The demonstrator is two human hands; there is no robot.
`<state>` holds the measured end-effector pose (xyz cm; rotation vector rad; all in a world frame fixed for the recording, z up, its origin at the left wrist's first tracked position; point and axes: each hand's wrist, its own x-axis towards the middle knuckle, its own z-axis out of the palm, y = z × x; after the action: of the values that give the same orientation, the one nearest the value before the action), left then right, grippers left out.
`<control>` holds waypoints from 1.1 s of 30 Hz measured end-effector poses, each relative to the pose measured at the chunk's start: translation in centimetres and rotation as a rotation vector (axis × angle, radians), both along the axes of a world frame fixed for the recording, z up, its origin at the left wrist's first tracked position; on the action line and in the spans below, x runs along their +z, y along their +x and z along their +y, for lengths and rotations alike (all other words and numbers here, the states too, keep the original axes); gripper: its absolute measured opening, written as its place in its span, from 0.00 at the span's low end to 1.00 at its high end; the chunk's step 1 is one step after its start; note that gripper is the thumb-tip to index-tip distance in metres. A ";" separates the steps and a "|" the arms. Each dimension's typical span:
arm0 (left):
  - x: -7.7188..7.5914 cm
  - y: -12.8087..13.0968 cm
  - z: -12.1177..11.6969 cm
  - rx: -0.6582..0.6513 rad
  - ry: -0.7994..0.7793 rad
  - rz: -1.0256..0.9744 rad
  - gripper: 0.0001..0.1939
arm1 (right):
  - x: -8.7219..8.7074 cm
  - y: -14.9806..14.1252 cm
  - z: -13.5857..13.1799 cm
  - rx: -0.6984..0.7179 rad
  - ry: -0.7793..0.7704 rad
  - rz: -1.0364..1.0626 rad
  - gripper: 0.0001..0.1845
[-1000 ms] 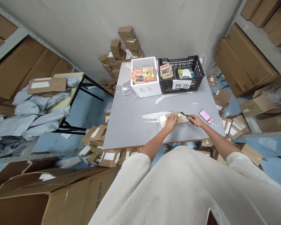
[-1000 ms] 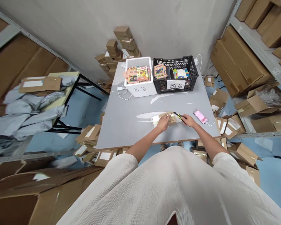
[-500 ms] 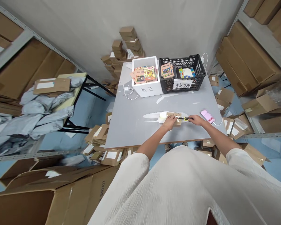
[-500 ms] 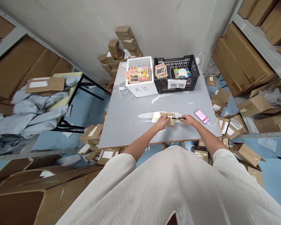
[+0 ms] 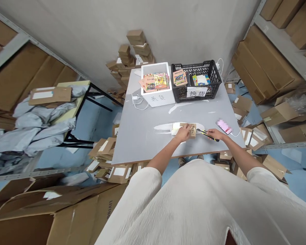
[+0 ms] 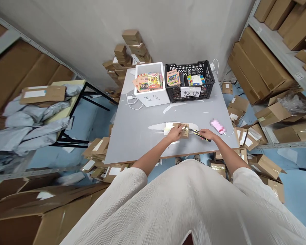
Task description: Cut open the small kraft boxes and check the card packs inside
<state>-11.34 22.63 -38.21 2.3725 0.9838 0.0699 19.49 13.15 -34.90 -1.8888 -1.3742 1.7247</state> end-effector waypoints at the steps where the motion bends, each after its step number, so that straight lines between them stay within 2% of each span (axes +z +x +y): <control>1: 0.2 0.2 0.1 0.040 0.014 -0.010 0.35 | 0.1 -0.1 -0.1 -0.043 0.007 -0.014 0.27; 3: 0.4 0.7 0.5 0.104 0.046 0.000 0.32 | 0.2 -0.3 -0.3 -0.084 0.033 -0.052 0.24; 5: 0.3 1.2 0.9 0.123 0.058 0.028 0.32 | 0.4 -0.6 -0.6 -0.068 0.085 -0.102 0.23; 11: -0.8 2.0 1.9 0.095 -0.033 0.088 0.35 | 0.5 -2.0 -1.5 0.187 0.367 -0.371 0.22; 14: -1.2 2.1 1.8 0.089 -0.026 0.082 0.32 | 0.0 -2.6 -1.6 0.290 0.414 -0.505 0.25; 17: -1.4 2.0 1.1 0.076 0.014 0.053 0.31 | -0.8 -3.0 -1.5 0.319 0.444 -0.581 0.26; 23: -2.0 1.9 0.1 0.130 0.002 0.041 0.33 | -2.2 -3.5 -1.2 0.321 0.489 -0.663 0.28; 27: -2.2 1.8 0.0 0.141 -0.012 0.043 0.32 | -2.4 -2.3 -1.8 0.271 0.524 -0.699 0.28; 30: -2.0 1.8 -0.2 0.148 -0.020 0.041 0.32 | -2.7 -1.0 -2.1 0.180 0.534 -0.712 0.29; 33: -1.5 1.6 -0.5 0.154 -0.047 0.022 0.34 | -2.9 -0.2 -2.0 0.025 0.519 -0.722 0.30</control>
<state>-9.78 22.17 -39.72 2.2561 1.1649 0.0784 19.32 11.19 -37.84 -2.2303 -1.8393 0.5633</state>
